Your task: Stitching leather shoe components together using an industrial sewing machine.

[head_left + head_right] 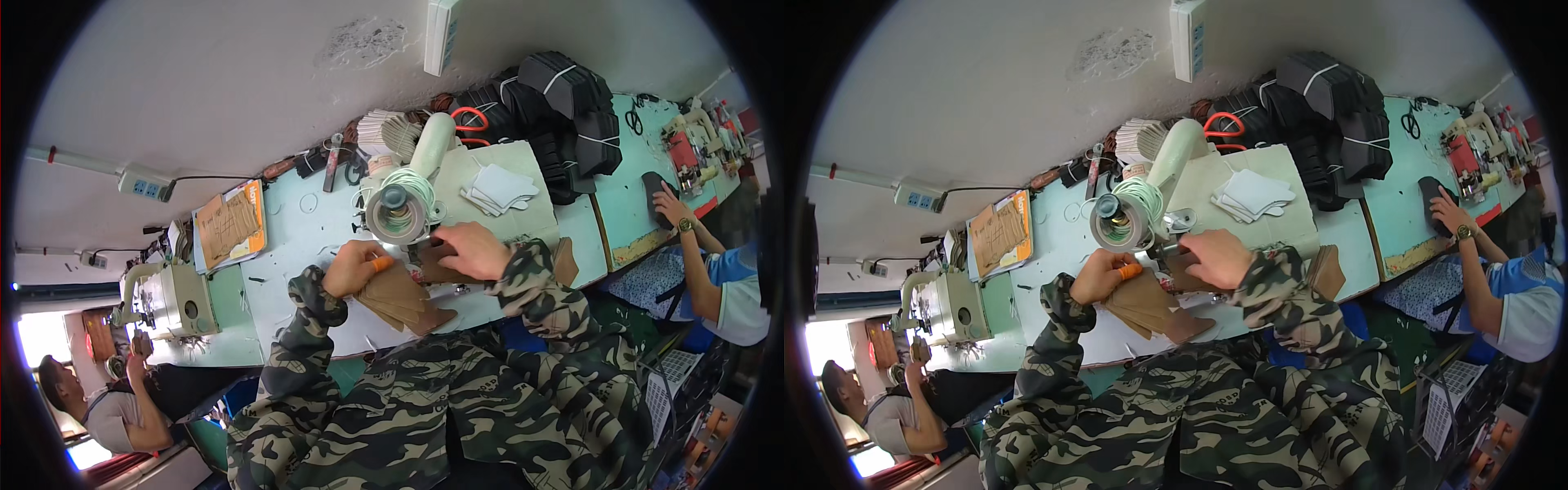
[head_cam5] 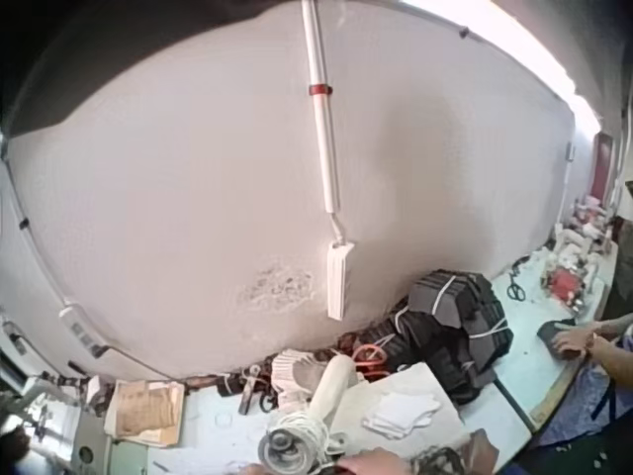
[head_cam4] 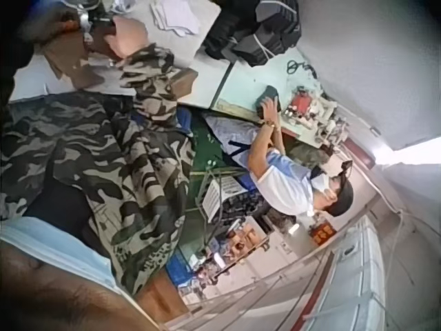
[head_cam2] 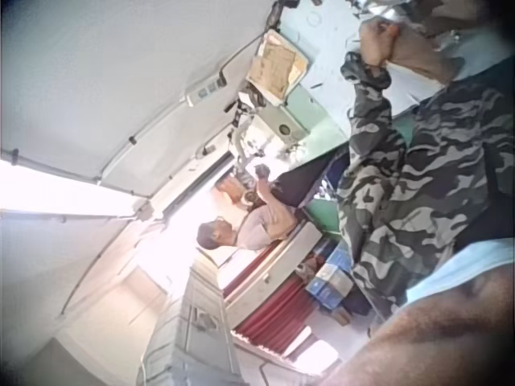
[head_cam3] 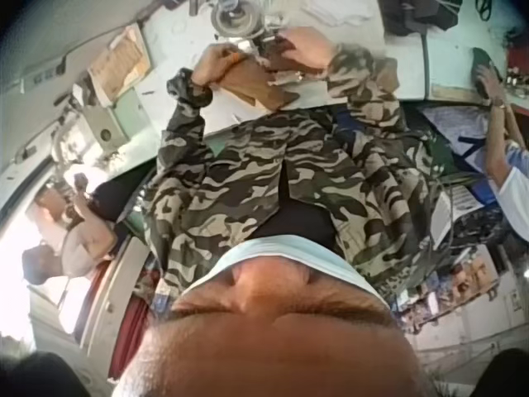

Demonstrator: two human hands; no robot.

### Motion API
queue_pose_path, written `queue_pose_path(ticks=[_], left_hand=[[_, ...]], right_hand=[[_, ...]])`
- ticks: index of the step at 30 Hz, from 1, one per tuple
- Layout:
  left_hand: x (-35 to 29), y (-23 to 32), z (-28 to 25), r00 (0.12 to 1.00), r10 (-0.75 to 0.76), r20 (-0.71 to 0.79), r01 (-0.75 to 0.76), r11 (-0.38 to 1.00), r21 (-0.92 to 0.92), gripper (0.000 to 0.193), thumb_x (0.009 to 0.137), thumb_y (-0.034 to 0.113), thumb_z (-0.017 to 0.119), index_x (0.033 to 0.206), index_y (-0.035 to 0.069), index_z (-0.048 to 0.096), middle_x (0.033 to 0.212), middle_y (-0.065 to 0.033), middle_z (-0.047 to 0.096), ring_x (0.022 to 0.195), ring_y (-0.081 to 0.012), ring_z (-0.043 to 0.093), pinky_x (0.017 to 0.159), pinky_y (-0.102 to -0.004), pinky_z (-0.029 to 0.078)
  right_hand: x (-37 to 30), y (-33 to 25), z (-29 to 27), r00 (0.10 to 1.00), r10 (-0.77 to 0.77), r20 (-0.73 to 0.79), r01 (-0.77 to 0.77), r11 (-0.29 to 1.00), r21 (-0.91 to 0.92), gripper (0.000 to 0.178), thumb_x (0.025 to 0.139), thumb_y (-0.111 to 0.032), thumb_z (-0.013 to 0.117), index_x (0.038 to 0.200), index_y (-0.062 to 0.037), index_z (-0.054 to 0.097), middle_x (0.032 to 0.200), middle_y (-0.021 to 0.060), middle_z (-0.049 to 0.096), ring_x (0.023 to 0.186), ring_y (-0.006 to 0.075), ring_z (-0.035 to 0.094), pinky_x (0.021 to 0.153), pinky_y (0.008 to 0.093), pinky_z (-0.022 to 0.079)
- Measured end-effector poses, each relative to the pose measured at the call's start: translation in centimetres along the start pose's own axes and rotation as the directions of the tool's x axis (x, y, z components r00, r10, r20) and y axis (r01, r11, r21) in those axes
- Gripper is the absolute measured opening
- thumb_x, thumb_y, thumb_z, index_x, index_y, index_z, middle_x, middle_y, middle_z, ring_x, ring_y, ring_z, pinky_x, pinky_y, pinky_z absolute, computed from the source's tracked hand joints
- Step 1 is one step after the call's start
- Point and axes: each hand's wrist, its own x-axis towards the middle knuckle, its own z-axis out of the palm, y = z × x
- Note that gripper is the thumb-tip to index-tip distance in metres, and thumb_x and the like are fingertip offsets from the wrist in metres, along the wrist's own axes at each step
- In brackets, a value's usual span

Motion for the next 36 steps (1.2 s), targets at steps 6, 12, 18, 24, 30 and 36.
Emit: queue_pose_path(ticks=[6,12,18,24,30,36], left_hand=[[2.1,-0.9,1.6,0.950,0.197,-0.241,-0.171,0.978,0.124,0.022,0.088,0.020,0.068,0.098,0.001,0.071,0.081,-0.0169,0.069,0.070,-0.0228,0.066,0.067,-0.0358,0.052],[1.1,-2.3,0.6,0.965,0.200,-0.167,-0.178,0.974,0.140,0.028,0.090,0.026,0.064,0.092,-0.002,0.067,0.078,-0.0193,0.067,0.071,-0.0298,0.065,0.070,-0.0373,0.051],[2.6,-2.4,2.6,0.929,0.308,-0.204,-0.301,0.951,0.065,0.030,0.091,0.027,0.062,0.097,-0.002,0.068,0.085,-0.0228,0.067,0.077,-0.0366,0.065,0.074,-0.0401,0.051],[0.4,0.1,0.4,0.990,0.140,0.007,-0.140,0.990,0.009,0.022,0.089,0.021,0.066,0.093,0.000,0.071,0.075,-0.0216,0.065,0.066,-0.0301,0.064,0.065,-0.0374,0.051],[1.0,-0.3,2.2,0.930,0.262,-0.259,-0.174,0.932,0.316,0.029,0.091,0.026,0.062,0.105,0.001,0.067,0.085,-0.0231,0.067,0.081,-0.0391,0.066,0.073,-0.0422,0.052],[0.9,1.0,1.5,0.983,0.147,-0.111,-0.124,0.973,0.197,0.027,0.091,0.024,0.061,0.100,0.000,0.069,0.083,-0.0202,0.069,0.077,-0.0331,0.067,0.073,-0.0391,0.052]], right_hand=[[-1.8,2.4,-3.4,0.987,-0.138,0.087,0.071,0.843,0.533,0.025,0.081,-0.017,0.071,0.098,0.0009,0.065,0.086,0.0110,0.067,0.079,0.0272,0.064,0.074,0.0348,0.050],[-1.0,1.2,-2.2,0.973,-0.232,0.011,0.200,0.863,0.464,0.024,0.082,-0.015,0.071,0.100,0.0006,0.064,0.103,0.0133,0.064,0.091,0.0260,0.063,0.080,0.0339,0.049],[-0.9,1.5,-2.0,0.965,-0.231,0.123,0.149,0.872,0.467,0.025,0.081,-0.018,0.071,0.098,-0.0013,0.065,0.110,0.0126,0.064,0.104,0.0307,0.059,0.089,0.0376,0.047],[-0.5,-1.2,-1.0,0.998,-0.055,0.011,0.055,0.998,0.011,0.030,0.080,-0.020,0.069,0.106,-0.0042,0.065,0.106,0.0153,0.067,0.103,0.0366,0.060,0.090,0.0400,0.046],[-0.8,2.1,-3.2,0.974,-0.224,0.039,0.191,0.899,0.395,0.030,0.081,-0.018,0.070,0.104,0.0004,0.065,0.090,0.0143,0.068,0.080,0.0269,0.064,0.074,0.0346,0.050],[-2.2,2.0,-4.2,0.980,-0.162,0.111,0.069,0.813,0.579,0.025,0.084,-0.015,0.069,0.102,0.0017,0.064,0.085,0.0092,0.067,0.077,0.0160,0.061,0.073,0.0305,0.049]])
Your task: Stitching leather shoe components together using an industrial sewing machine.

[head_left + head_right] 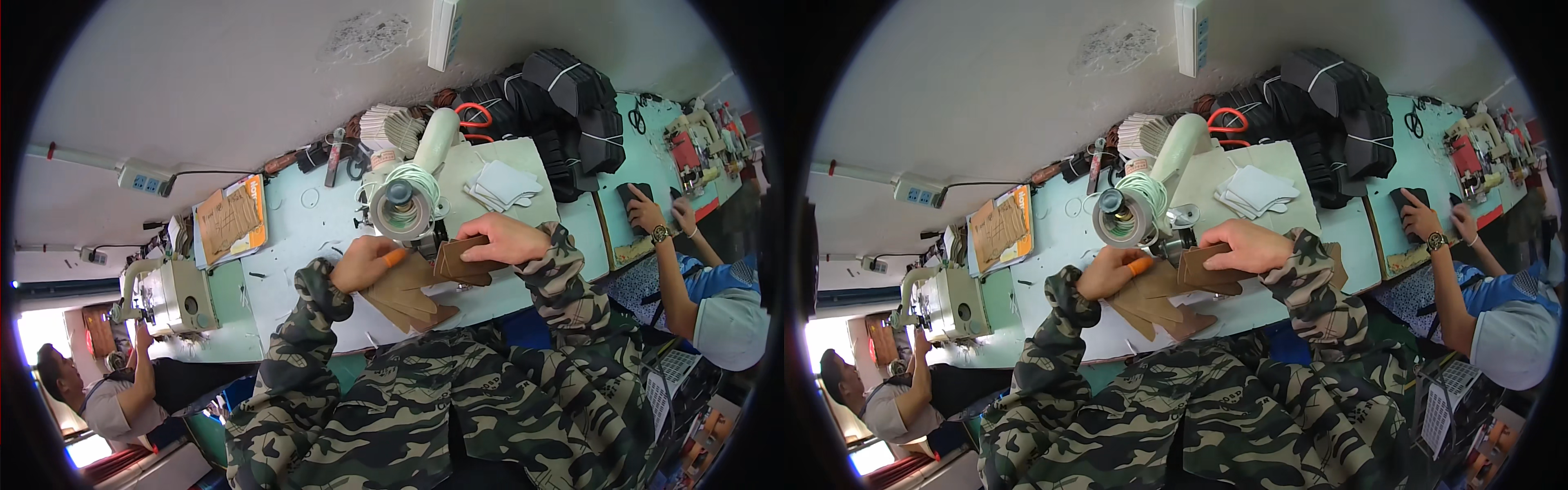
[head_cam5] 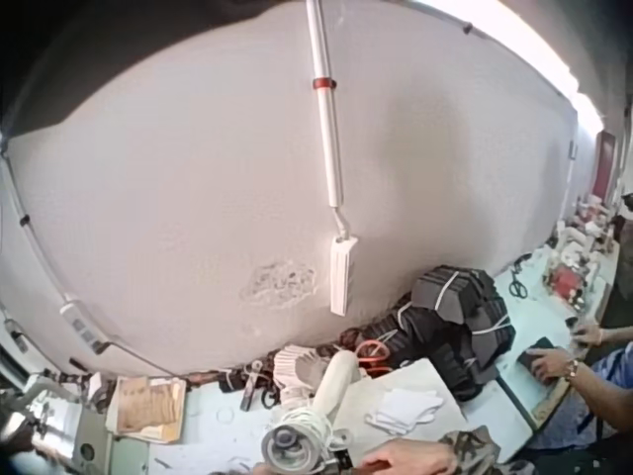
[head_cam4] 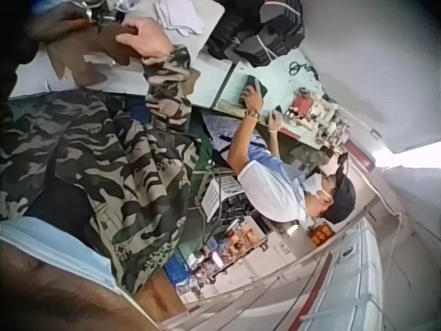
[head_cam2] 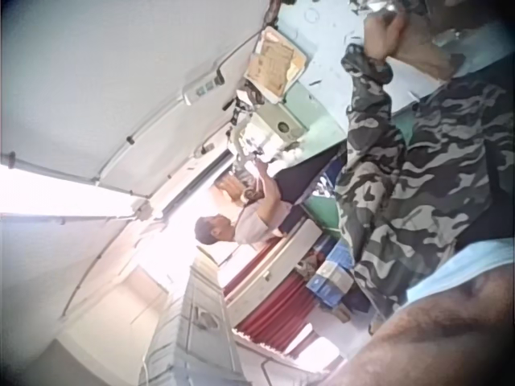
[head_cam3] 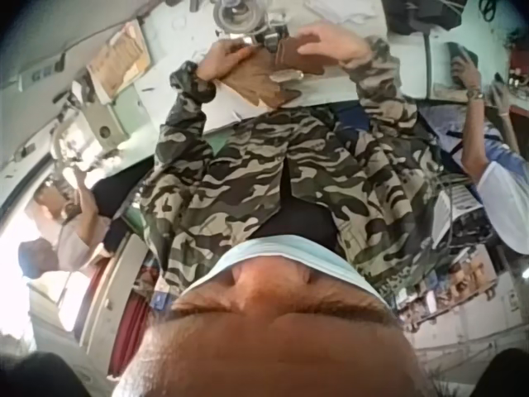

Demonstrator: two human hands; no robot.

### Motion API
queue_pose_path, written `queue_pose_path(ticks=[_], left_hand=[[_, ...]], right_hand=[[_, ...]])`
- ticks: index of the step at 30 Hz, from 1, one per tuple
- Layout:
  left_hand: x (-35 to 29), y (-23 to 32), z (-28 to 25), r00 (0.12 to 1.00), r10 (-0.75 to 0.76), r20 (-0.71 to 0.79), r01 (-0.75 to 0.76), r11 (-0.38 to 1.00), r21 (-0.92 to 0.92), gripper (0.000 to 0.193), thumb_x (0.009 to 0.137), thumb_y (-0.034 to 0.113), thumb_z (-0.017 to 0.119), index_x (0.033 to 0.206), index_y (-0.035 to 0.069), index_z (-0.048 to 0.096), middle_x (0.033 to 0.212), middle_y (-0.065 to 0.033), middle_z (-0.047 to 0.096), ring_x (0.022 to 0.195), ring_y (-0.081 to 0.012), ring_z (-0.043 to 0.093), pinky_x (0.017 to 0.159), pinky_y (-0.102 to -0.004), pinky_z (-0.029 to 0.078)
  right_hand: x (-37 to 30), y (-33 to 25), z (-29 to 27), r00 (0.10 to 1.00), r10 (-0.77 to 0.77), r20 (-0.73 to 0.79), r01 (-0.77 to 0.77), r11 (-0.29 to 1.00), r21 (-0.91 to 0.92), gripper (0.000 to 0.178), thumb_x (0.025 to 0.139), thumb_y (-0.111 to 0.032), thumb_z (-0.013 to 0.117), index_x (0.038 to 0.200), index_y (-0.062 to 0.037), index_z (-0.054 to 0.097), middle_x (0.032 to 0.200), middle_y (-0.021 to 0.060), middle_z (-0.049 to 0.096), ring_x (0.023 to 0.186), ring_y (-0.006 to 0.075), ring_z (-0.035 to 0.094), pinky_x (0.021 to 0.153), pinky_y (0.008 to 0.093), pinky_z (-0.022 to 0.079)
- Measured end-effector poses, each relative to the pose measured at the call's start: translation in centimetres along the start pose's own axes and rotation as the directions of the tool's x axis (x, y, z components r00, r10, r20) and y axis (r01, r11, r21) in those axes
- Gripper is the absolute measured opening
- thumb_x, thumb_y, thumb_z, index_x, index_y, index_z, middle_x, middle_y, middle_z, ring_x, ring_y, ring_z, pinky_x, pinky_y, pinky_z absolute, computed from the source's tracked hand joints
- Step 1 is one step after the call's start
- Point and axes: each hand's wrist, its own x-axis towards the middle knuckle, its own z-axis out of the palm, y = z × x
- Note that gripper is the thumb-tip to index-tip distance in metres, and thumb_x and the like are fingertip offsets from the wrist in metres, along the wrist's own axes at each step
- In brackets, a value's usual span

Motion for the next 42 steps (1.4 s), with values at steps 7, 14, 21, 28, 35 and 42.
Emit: queue_pose_path(ticks=[7,14,21,28,35,42], left_hand=[[-0.4,-1.8,-1.1,0.996,-0.050,0.071,0.057,0.994,-0.096,0.020,0.088,0.016,0.064,0.100,0.000,0.070,0.081,-0.0144,0.070,0.074,-0.0212,0.066,0.072,-0.0345,0.052],[1.2,-1.5,-0.1,0.990,0.142,0.013,-0.138,0.975,-0.176,0.023,0.090,0.018,0.065,0.106,0.001,0.068,0.085,-0.0151,0.071,0.075,-0.0232,0.067,0.073,-0.0356,0.052],[0.3,1.6,-0.9,0.988,-0.066,0.141,0.064,0.998,0.018,0.022,0.093,0.017,0.066,0.105,-0.001,0.069,0.089,-0.0084,0.070,0.085,-0.0128,0.062,0.078,-0.0305,0.050],[-0.4,2.1,-1.1,0.992,-0.018,0.126,0.010,0.998,0.068,0.022,0.090,0.017,0.068,0.103,0.000,0.071,0.083,-0.0102,0.071,0.074,-0.0128,0.062,0.072,-0.0301,0.051],[-1.0,0.8,-1.3,0.998,-0.060,0.011,0.061,0.997,-0.044,0.022,0.087,0.019,0.072,0.095,-0.001,0.072,0.077,-0.0099,0.070,0.065,-0.0151,0.062,0.065,-0.0307,0.052],[-0.4,-0.9,-0.3,0.999,-0.037,-0.005,0.036,0.999,-0.026,0.026,0.087,0.026,0.072,0.089,0.000,0.071,0.073,-0.0127,0.067,0.067,-0.0175,0.063,0.064,-0.0331,0.051]], right_hand=[[0.9,1.8,1.0,0.993,-0.118,-0.016,0.116,0.991,-0.069,0.027,0.083,-0.017,0.071,0.102,0.0003,0.064,0.105,0.0130,0.065,0.091,0.0230,0.063,0.080,0.0327,0.049],[3.1,3.3,3.1,0.924,-0.376,-0.073,0.307,0.842,-0.444,0.027,0.081,-0.019,0.068,0.101,-0.0017,0.064,0.107,0.0173,0.062,0.092,0.0353,0.061,0.082,0.0434,0.048],[1.9,1.7,2.3,0.980,-0.174,-0.092,0.140,0.943,-0.301,0.024,0.080,-0.021,0.068,0.097,-0.0035,0.062,0.098,0.0152,0.061,0.095,0.0357,0.058,0.084,0.0439,0.046],[3.1,1.1,4.0,0.993,-0.102,-0.065,0.051,0.838,-0.544,0.025,0.079,-0.021,0.069,0.097,-0.0045,0.062,0.097,0.0151,0.064,0.096,0.0357,0.059,0.081,0.0447,0.047],[1.3,2.0,1.2,0.984,-0.108,-0.139,0.065,0.957,-0.283,0.034,0.080,-0.020,0.068,0.106,0.0010,0.065,0.095,0.0183,0.068,0.087,0.0345,0.065,0.077,0.0387,0.051],[-0.8,0.5,-0.3,0.995,0.018,-0.094,-0.033,0.987,-0.159,0.028,0.083,-0.017,0.068,0.103,0.0022,0.066,0.090,0.0135,0.068,0.081,0.0245,0.065,0.074,0.0335,0.050]])
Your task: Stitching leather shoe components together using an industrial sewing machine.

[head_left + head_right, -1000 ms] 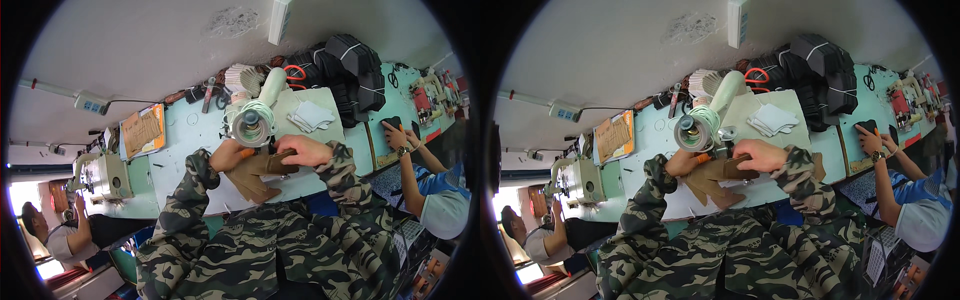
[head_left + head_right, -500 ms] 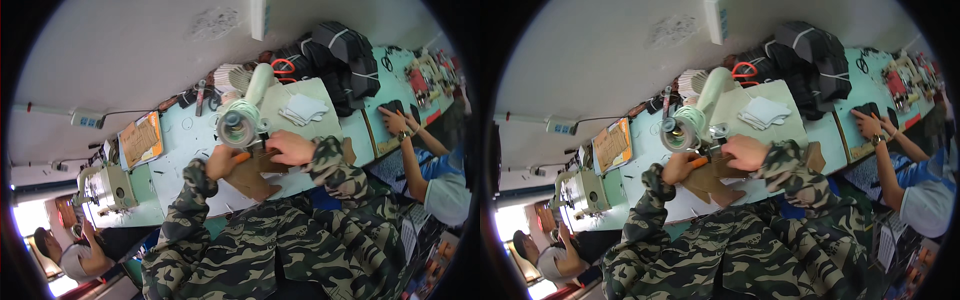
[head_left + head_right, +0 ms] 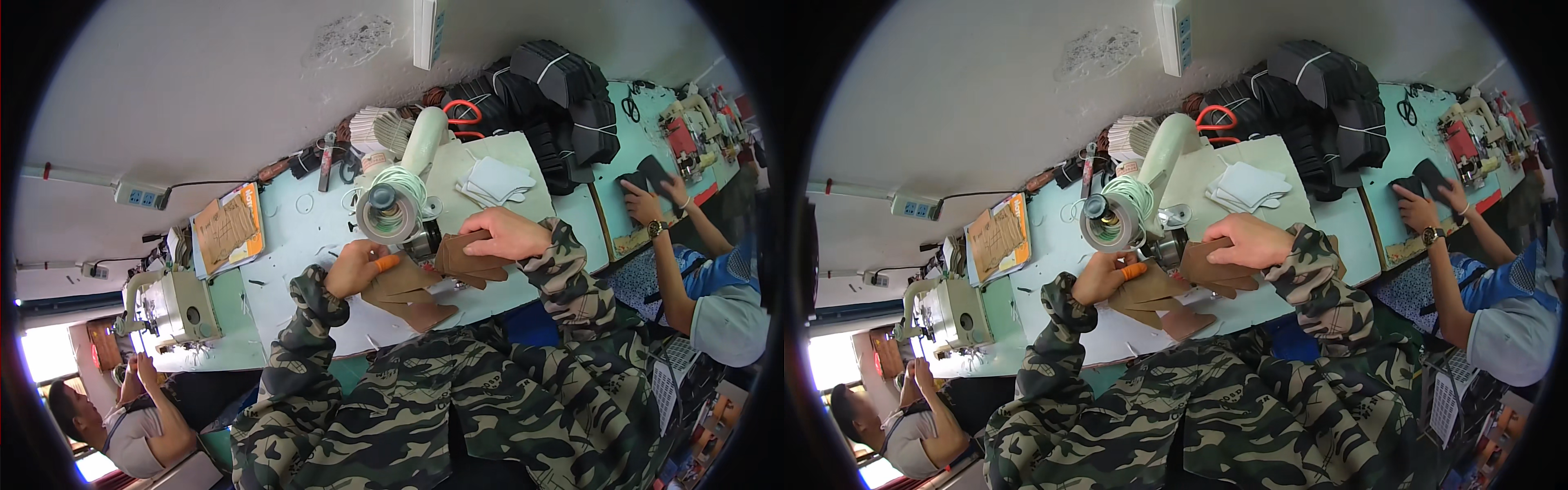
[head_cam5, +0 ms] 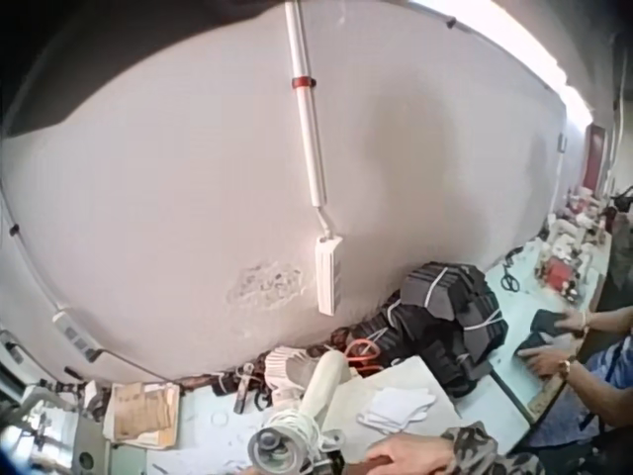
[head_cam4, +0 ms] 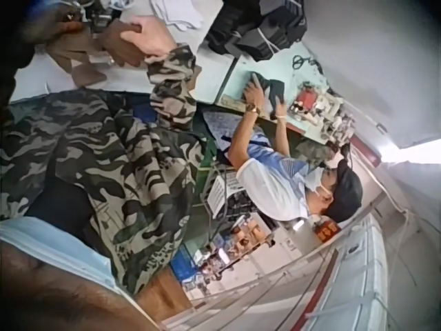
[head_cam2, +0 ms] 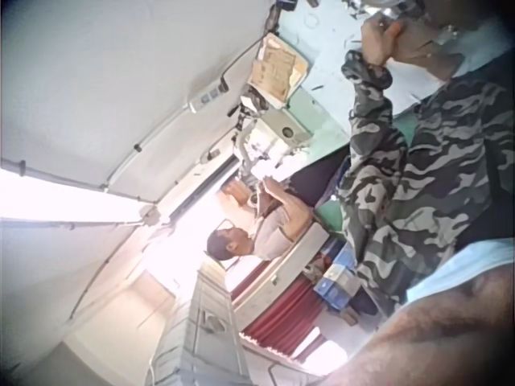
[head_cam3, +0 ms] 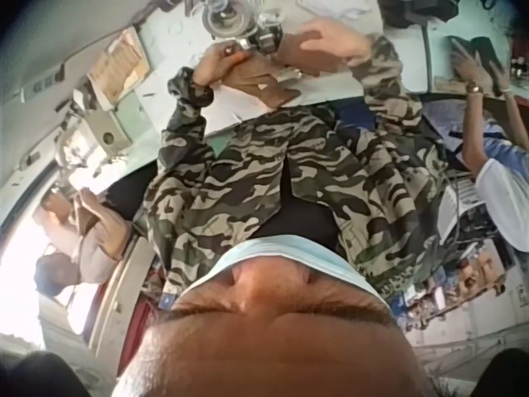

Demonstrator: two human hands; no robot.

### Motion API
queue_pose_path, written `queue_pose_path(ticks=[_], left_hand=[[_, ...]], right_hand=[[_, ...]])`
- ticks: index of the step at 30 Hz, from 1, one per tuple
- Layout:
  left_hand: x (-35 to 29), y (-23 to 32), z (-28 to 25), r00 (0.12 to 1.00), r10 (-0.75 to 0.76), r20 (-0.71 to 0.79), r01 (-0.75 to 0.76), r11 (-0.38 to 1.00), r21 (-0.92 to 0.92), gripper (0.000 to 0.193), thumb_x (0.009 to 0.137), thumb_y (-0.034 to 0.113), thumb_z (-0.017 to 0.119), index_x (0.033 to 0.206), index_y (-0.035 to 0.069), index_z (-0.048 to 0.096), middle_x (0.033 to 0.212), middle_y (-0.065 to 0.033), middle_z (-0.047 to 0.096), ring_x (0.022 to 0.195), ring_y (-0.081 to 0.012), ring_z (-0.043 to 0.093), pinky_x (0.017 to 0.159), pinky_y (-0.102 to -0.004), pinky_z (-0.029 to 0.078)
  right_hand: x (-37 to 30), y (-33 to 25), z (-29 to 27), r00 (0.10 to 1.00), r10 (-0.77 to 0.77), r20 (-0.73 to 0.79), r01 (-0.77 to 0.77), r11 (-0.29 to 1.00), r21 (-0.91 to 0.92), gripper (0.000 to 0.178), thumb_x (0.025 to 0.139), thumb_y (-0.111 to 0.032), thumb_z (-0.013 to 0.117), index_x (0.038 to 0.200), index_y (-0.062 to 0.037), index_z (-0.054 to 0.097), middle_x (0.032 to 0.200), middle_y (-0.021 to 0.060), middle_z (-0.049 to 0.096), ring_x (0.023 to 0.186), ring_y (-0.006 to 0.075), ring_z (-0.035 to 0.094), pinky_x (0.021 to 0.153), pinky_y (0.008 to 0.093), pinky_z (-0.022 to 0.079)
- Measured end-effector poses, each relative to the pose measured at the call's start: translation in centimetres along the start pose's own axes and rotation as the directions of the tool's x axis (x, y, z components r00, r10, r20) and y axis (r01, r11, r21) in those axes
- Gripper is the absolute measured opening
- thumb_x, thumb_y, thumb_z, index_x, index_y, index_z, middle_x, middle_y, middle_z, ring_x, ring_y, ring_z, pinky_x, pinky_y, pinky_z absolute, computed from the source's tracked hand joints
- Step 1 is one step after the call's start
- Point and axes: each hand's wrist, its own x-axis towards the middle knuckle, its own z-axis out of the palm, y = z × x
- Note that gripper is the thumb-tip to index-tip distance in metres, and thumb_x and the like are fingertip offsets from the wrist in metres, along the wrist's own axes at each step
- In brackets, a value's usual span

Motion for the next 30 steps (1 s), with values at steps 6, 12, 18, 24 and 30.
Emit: queue_pose_path(ticks=[6,12,18,24,30], left_hand=[[0.8,0.6,0.3,0.997,0.051,0.056,-0.048,0.997,-0.060,0.024,0.088,0.023,0.070,0.095,0.000,0.072,0.075,-0.0133,0.069,0.067,-0.0156,0.063,0.066,-0.0319,0.051],[-0.5,0.4,-0.9,0.987,-0.035,0.157,0.060,0.985,-0.159,0.018,0.088,0.015,0.068,0.093,-0.002,0.072,0.075,-0.0097,0.070,0.067,-0.0127,0.062,0.065,-0.0298,0.051],[-0.7,0.5,-2.6,0.996,-0.088,0.033,0.090,0.995,-0.042,0.019,0.088,0.016,0.067,0.092,-0.002,0.071,0.073,-0.0101,0.069,0.063,-0.0143,0.062,0.062,-0.0311,0.051],[-0.3,-1.4,-1.1,0.997,0.055,-0.062,-0.060,0.994,-0.088,0.022,0.089,0.017,0.065,0.094,-0.003,0.070,0.074,-0.0123,0.069,0.065,-0.0159,0.063,0.063,-0.0324,0.051],[0.3,1.4,-2.2,0.923,-0.148,0.356,0.253,0.929,-0.268,0.028,0.091,0.005,0.065,0.116,-0.003,0.057,0.092,-0.0062,0.068,0.069,-0.0098,0.060,0.057,-0.0245,0.049]], right_hand=[[0.3,0.4,0.2,0.990,-0.126,0.066,0.124,0.992,0.035,0.028,0.084,-0.018,0.067,0.106,0.0003,0.064,0.098,0.0144,0.064,0.090,0.0274,0.063,0.081,0.0354,0.049],[3.7,0.8,4.4,0.984,-0.173,-0.046,0.153,0.946,-0.284,0.036,0.082,-0.018,0.066,0.112,0.0007,0.060,0.101,0.0193,0.065,0.093,0.0377,0.062,0.083,0.0425,0.050],[0.7,0.3,-0.2,0.996,-0.090,-0.009,0.089,0.993,-0.077,0.032,0.084,-0.020,0.067,0.105,0.0026,0.064,0.092,0.0190,0.067,0.084,0.0314,0.065,0.076,0.0365,0.050],[0.7,-1.7,-0.9,0.976,-0.128,0.176,0.116,0.990,0.080,0.030,0.085,-0.019,0.066,0.106,0.0024,0.062,0.093,0.0163,0.067,0.086,0.0305,0.064,0.080,0.0367,0.049],[2.5,-0.3,3.6,0.969,-0.240,-0.056,0.218,0.941,-0.259,0.030,0.084,-0.017,0.064,0.108,0.0004,0.060,0.097,0.0192,0.066,0.093,0.0376,0.063,0.086,0.0431,0.049]])
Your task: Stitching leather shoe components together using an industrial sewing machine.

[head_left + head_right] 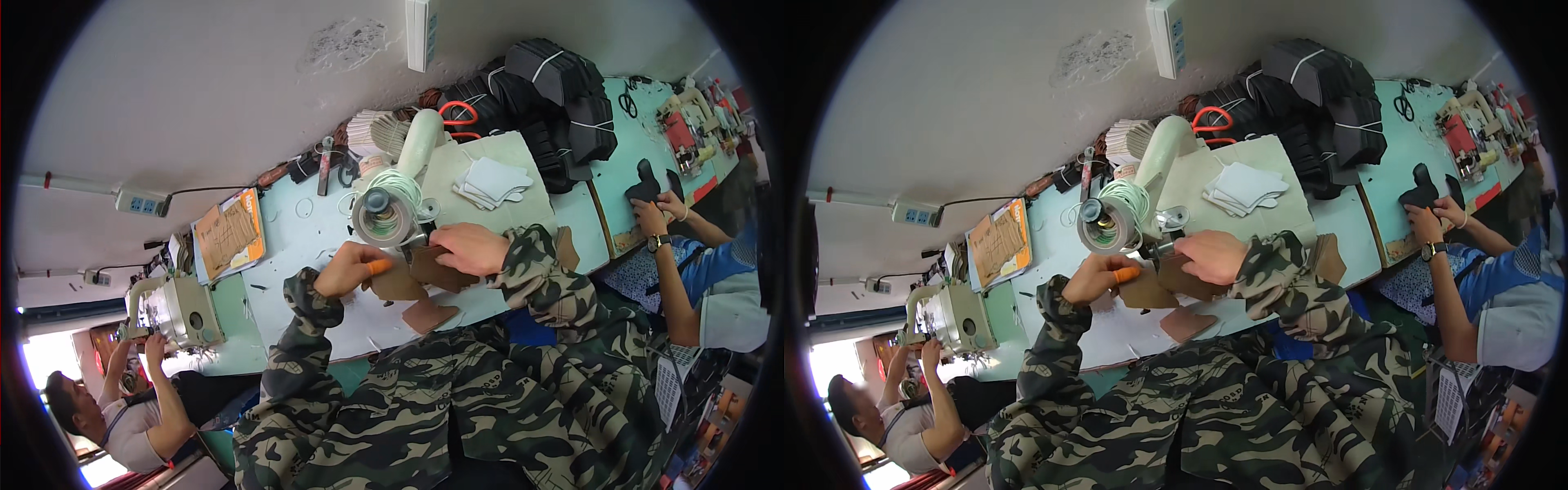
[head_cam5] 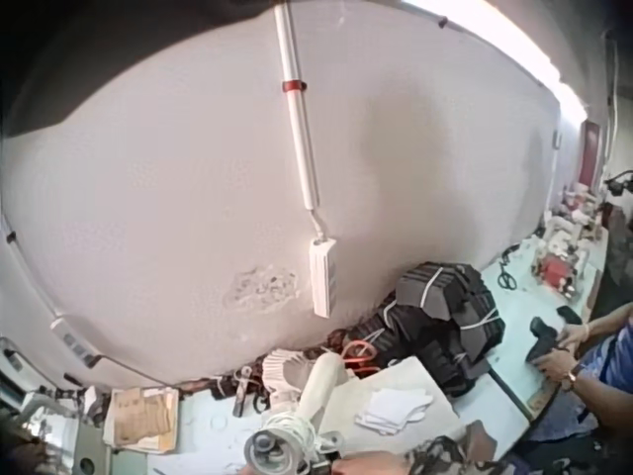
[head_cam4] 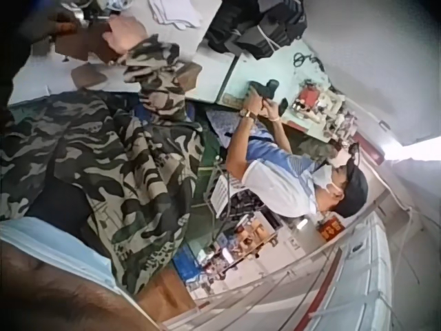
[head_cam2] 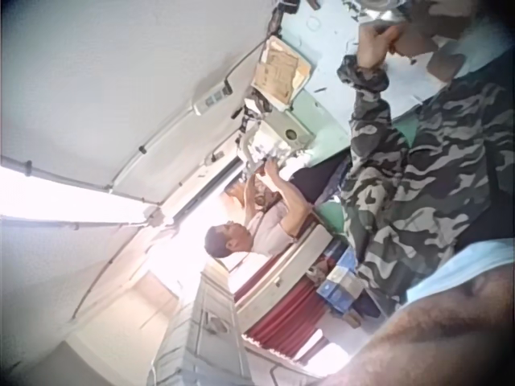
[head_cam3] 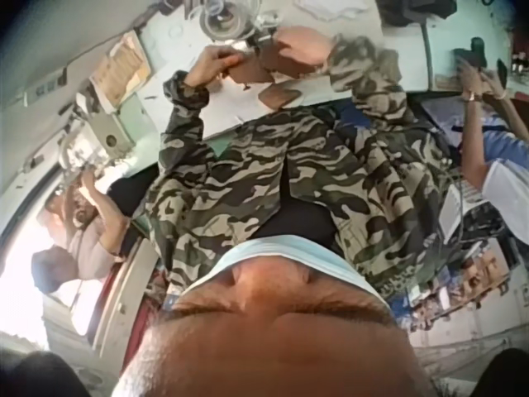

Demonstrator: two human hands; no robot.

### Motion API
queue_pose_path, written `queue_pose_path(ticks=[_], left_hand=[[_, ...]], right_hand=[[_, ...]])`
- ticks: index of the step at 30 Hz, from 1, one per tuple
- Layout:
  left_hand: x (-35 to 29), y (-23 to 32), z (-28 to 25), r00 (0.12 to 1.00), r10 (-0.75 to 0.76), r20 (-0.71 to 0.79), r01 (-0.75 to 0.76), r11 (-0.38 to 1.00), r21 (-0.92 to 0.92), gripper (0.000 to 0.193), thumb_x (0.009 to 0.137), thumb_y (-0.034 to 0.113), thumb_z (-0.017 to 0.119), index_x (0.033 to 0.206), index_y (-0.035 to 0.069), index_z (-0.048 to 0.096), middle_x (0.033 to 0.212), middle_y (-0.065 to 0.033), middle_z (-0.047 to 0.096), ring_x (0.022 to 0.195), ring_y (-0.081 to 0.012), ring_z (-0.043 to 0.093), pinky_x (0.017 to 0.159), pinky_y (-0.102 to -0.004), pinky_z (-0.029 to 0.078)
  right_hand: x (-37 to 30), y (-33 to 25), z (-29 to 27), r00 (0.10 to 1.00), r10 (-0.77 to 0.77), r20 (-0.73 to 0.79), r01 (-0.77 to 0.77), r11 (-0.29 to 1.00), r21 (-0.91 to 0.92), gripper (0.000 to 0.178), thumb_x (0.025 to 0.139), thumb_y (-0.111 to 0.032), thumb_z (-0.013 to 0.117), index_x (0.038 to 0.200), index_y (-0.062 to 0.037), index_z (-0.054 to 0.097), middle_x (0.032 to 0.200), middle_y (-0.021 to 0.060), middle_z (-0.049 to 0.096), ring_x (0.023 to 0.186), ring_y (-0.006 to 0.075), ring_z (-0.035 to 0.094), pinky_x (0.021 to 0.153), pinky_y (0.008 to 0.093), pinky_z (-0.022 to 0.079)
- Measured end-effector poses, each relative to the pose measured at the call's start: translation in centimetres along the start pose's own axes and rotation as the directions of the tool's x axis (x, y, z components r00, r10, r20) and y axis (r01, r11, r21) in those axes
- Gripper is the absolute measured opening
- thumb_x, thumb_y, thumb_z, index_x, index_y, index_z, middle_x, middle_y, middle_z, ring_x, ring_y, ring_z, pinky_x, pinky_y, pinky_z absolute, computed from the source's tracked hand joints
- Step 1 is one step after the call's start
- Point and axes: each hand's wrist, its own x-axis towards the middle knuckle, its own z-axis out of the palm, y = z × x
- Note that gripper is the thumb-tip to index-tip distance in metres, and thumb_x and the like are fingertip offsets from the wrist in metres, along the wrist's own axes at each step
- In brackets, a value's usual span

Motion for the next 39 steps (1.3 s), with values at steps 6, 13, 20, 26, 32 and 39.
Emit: queue_pose_path(ticks=[6,13,20,26,32,39], left_hand=[[0.8,-2.4,1.9,0.912,0.223,-0.345,-0.190,0.973,0.128,0.018,0.089,0.011,0.065,0.091,-0.006,0.069,0.067,-0.0089,0.067,0.048,-0.0115,0.060,0.043,-0.0264,0.046],[1.6,1.1,2.3,0.929,0.294,-0.225,-0.152,0.856,0.493,0.037,0.087,0.003,0.065,0.123,-0.002,0.055,0.092,-0.0092,0.069,0.072,-0.0148,0.064,0.065,-0.0285,0.053],[1.3,0.8,4.0,0.928,0.266,-0.260,-0.158,0.915,0.371,0.025,0.088,0.001,0.058,0.112,-0.002,0.060,0.073,-0.0120,0.065,0.047,-0.0212,0.061,0.041,-0.0340,0.050],[-0.9,-6.2,12.2,0.939,0.334,-0.083,-0.118,0.537,0.835,0.030,0.078,0.012,0.067,0.102,-0.004,0.062,0.073,-0.0179,0.066,0.064,-0.0331,0.068,0.057,-0.0414,0.055],[2.2,-13.7,15.2,0.946,0.202,-0.253,0.048,0.686,0.726,0.062,0.076,0.036,0.076,0.119,-0.003,0.054,0.099,-0.0237,0.065,0.092,-0.0399,0.064,0.081,-0.0453,0.051],[-0.2,-11.7,14.1,0.969,0.104,-0.226,-0.056,0.977,0.207,0.039,0.081,0.033,0.076,0.101,0.002,0.064,0.094,-0.0208,0.067,0.084,-0.0384,0.065,0.075,-0.0411,0.051]], right_hand=[[-1.1,0.5,-2.8,0.990,0.119,0.080,-0.129,0.982,0.138,0.034,0.084,-0.018,0.065,0.111,0.0027,0.061,0.097,0.0206,0.067,0.090,0.0363,0.065,0.081,0.0382,0.050],[-0.5,0.8,-3.2,0.970,0.015,0.245,-0.091,0.948,0.306,0.034,0.085,-0.017,0.064,0.113,0.0016,0.060,0.107,0.0181,0.063,0.097,0.0339,0.061,0.088,0.0380,0.048],[1.1,1.1,0.0,0.993,0.024,0.115,-0.028,0.999,0.027,0.034,0.087,-0.018,0.063,0.115,-0.0003,0.058,0.111,0.0224,0.059,0.107,0.0387,0.057,0.093,0.0428,0.045],[-1.4,-1.3,-5.0,0.929,0.261,-0.261,-0.266,0.964,0.018,0.034,0.086,-0.027,0.064,0.108,-0.0009,0.059,0.087,0.0206,0.064,0.080,0.0429,0.060,0.077,0.0506,0.048],[-3.7,0.9,-3.2,0.880,0.259,-0.399,-0.450,0.722,-0.526,0.077,0.065,-0.026,0.084,0.133,-0.0112,0.051,0.131,0.0116,0.047,0.115,0.0318,0.048,0.091,0.0459,0.042],[-4.2,0.1,-2.4,0.639,0.003,-0.769,-0.396,0.859,-0.325,0.078,0.066,-0.028,0.082,0.132,-0.0059,0.049,0.118,0.0165,0.057,0.107,0.0354,0.055,0.089,0.0456,0.044]])
